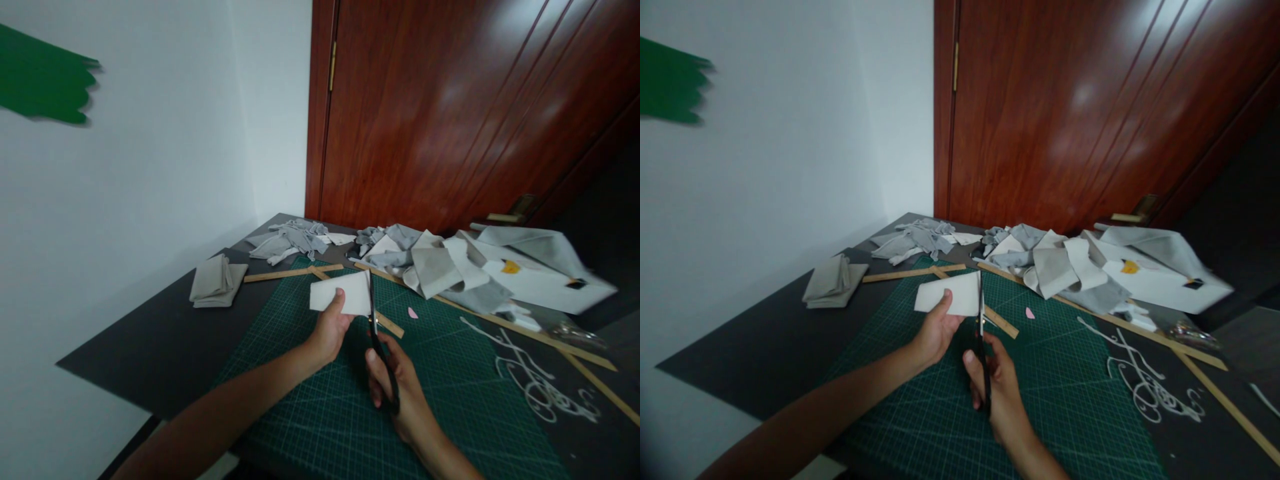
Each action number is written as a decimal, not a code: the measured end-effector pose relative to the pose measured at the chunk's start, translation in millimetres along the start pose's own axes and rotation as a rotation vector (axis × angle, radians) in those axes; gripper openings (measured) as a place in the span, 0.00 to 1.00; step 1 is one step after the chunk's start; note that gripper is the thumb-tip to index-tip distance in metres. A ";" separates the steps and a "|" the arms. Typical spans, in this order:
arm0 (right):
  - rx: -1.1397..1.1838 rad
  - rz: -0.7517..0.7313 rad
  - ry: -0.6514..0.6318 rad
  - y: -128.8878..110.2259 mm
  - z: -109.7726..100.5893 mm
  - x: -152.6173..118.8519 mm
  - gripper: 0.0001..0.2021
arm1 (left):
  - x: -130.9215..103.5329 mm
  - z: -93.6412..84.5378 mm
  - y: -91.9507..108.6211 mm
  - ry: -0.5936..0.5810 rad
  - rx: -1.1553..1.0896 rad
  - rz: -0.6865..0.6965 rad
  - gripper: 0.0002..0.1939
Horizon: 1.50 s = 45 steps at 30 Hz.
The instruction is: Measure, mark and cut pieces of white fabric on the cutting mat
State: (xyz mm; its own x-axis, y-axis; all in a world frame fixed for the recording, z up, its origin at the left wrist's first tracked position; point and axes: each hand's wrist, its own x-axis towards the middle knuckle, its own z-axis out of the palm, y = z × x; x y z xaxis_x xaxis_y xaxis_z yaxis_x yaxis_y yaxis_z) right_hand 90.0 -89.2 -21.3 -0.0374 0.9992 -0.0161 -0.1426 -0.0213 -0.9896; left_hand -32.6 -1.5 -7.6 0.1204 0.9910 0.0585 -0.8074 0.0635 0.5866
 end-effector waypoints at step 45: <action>-0.060 -0.083 -0.013 -13.5 -10.7 3.1 0.42 | 46.0 -32.9 31.8 -0.140 0.229 -0.079 0.26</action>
State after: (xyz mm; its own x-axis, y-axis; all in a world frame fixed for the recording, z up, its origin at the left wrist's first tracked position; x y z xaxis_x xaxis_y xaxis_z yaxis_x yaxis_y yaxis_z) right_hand 102.4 -85.5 -9.5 -0.0413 0.9969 0.0675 -0.0867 0.0638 -0.9942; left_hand -71.8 50.0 -12.8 0.2696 0.9570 0.1070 -0.6428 0.0961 0.7600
